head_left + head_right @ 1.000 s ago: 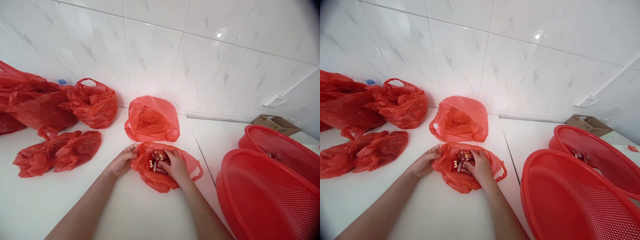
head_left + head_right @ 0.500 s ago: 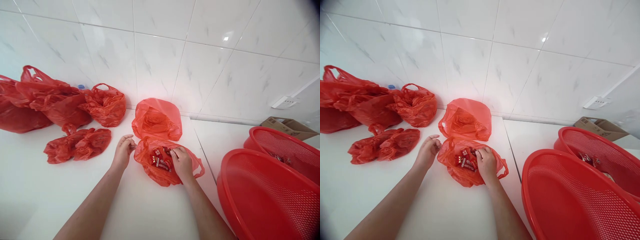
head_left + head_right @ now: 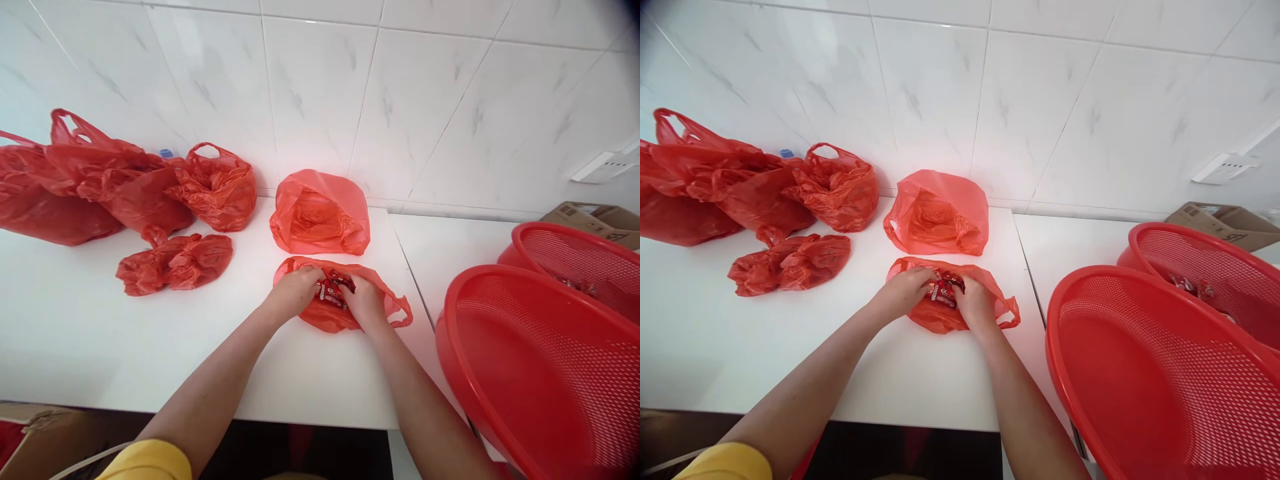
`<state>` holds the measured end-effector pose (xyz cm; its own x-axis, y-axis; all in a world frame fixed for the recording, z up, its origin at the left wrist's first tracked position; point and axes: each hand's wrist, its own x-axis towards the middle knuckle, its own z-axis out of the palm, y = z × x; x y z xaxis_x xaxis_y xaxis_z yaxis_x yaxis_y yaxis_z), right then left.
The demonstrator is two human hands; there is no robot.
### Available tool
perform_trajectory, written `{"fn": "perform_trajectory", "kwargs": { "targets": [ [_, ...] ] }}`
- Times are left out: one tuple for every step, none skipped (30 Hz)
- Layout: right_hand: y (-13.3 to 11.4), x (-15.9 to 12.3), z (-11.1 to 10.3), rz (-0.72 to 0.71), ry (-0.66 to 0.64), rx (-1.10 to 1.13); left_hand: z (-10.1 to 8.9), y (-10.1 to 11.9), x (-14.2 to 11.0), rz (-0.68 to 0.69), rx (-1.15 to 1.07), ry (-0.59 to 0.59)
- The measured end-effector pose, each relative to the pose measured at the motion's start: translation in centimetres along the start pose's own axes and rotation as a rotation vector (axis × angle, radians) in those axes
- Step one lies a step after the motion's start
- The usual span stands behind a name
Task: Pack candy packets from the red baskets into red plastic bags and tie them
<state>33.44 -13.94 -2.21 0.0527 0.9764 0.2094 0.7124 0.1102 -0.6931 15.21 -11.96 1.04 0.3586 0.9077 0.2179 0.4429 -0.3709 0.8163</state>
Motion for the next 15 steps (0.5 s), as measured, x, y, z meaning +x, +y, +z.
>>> {"fn": "perform_trajectory", "kwargs": {
  "targets": [
    [0.1,0.0,0.1,0.009,-0.022,0.014,-0.2,-0.8,0.0,-0.005,0.009,0.027],
    [0.1,0.1,0.1,0.009,-0.026,0.015,-0.4,-1.4,-0.1,-0.006,0.016,0.046],
    [0.2,0.1,0.2,0.0,-0.008,0.001,-0.6,-1.9,-0.2,-0.003,0.025,0.054],
    [0.3,0.2,0.3,-0.007,0.024,-0.024,-0.8,-2.2,-0.3,0.005,0.035,0.054],
    [0.3,0.3,0.3,-0.007,0.063,-0.056,-1.0,-2.5,-0.5,0.016,0.046,0.046],
    [0.4,0.4,0.4,-0.002,0.097,-0.088,-1.1,-2.7,-0.6,0.027,0.058,0.035],
    [0.4,0.5,0.5,0.005,0.12,-0.113,-1.1,-2.9,-0.6,0.036,0.069,0.016],
    [0.4,0.6,0.5,0.014,0.132,-0.127,-1.1,-3.2,-0.7,0.04,0.075,-0.003],
    [0.4,0.6,0.5,0.023,0.139,-0.129,-1.0,-3.4,-0.7,0.039,0.074,-0.017],
    [0.4,0.6,0.5,0.032,0.146,-0.12,-0.9,-3.7,-0.8,0.036,0.062,-0.022],
    [0.4,0.6,0.5,0.042,0.153,-0.104,-0.8,-3.9,-0.8,0.032,0.035,-0.016],
    [0.4,0.5,0.5,0.053,0.161,-0.085,-0.8,-4.2,-0.9,0.031,-0.002,-0.005],
    [0.4,0.4,0.4,0.064,0.166,-0.066,-0.7,-4.4,-1.0,0.034,-0.044,0.008],
    [0.4,0.3,0.4,0.066,0.165,-0.043,-0.8,-4.5,-1.1,0.039,-0.078,0.014],
    [0.4,0.3,0.3,0.061,0.154,-0.011,-0.9,-4.6,-1.2,0.042,-0.095,0.011]
  ]
}}
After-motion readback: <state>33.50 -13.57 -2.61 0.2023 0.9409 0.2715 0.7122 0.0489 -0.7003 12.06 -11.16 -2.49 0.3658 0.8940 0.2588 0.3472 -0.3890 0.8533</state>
